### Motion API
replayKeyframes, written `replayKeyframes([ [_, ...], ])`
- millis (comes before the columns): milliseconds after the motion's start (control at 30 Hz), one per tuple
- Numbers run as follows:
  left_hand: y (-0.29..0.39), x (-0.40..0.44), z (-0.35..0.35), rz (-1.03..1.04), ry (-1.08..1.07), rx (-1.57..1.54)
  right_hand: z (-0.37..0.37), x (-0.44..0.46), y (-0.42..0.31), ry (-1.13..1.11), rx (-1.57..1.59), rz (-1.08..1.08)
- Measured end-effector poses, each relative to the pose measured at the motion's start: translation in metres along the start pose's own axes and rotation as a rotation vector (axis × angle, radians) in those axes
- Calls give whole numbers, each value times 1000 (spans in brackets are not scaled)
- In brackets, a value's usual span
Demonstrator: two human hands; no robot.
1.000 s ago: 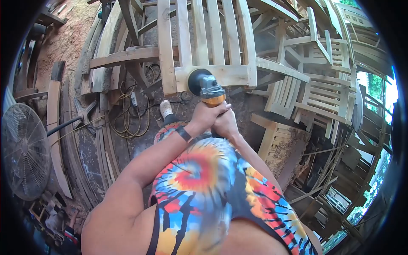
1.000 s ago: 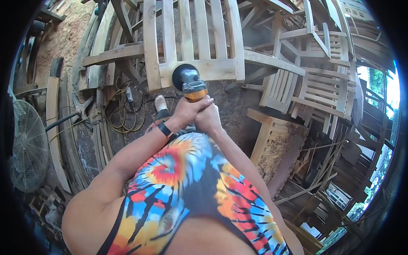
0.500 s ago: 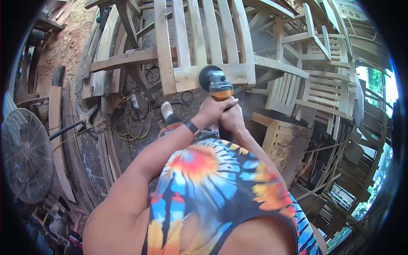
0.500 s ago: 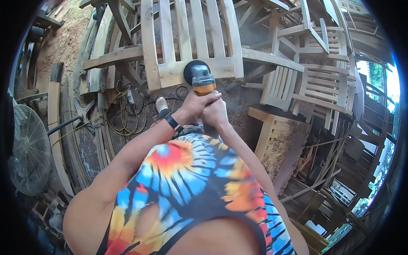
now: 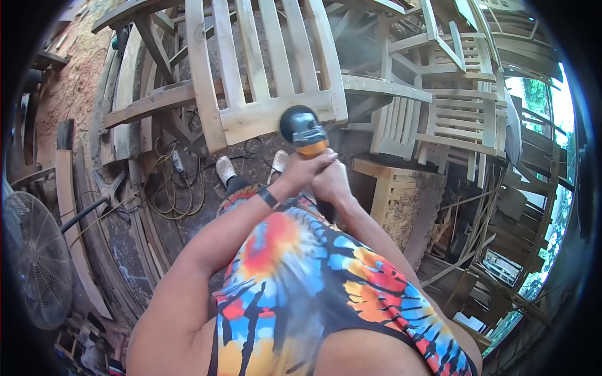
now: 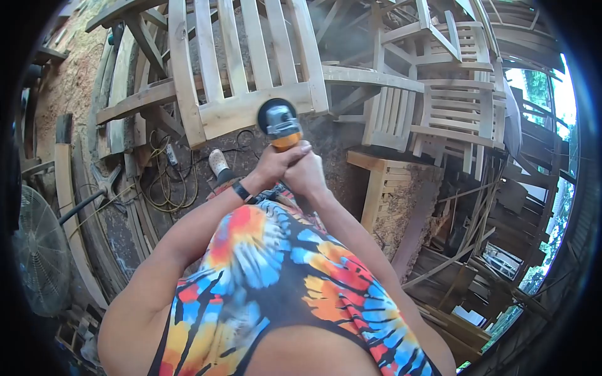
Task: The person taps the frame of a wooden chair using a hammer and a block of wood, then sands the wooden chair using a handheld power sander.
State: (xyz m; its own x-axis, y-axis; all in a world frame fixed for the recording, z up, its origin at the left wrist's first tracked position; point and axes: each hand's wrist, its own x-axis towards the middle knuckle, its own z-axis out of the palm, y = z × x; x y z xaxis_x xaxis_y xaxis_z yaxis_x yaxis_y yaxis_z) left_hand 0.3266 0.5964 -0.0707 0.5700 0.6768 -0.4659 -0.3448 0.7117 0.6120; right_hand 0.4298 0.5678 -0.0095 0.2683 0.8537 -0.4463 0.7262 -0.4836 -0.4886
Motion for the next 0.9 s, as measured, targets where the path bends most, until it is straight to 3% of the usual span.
replayKeyframes([
  [100,-10,27,28,55,-200,-85,-27,0,14,105,-6,54],
  [267,-1,38,43,8,-197,-61,-39,6,21,184,-55,59],
  [400,8,19,9,58,-110,-61,-11,15,2,66,22,-60],
  [567,13,-18,-12,50,179,24,16,7,-17,-67,66,-113],
  [733,-2,13,9,36,91,27,-9,10,4,19,-24,-30],
  [800,1,34,35,77,-103,-48,-33,10,11,148,5,-4],
  [900,-7,62,61,58,-225,-45,-62,19,31,160,53,48],
])
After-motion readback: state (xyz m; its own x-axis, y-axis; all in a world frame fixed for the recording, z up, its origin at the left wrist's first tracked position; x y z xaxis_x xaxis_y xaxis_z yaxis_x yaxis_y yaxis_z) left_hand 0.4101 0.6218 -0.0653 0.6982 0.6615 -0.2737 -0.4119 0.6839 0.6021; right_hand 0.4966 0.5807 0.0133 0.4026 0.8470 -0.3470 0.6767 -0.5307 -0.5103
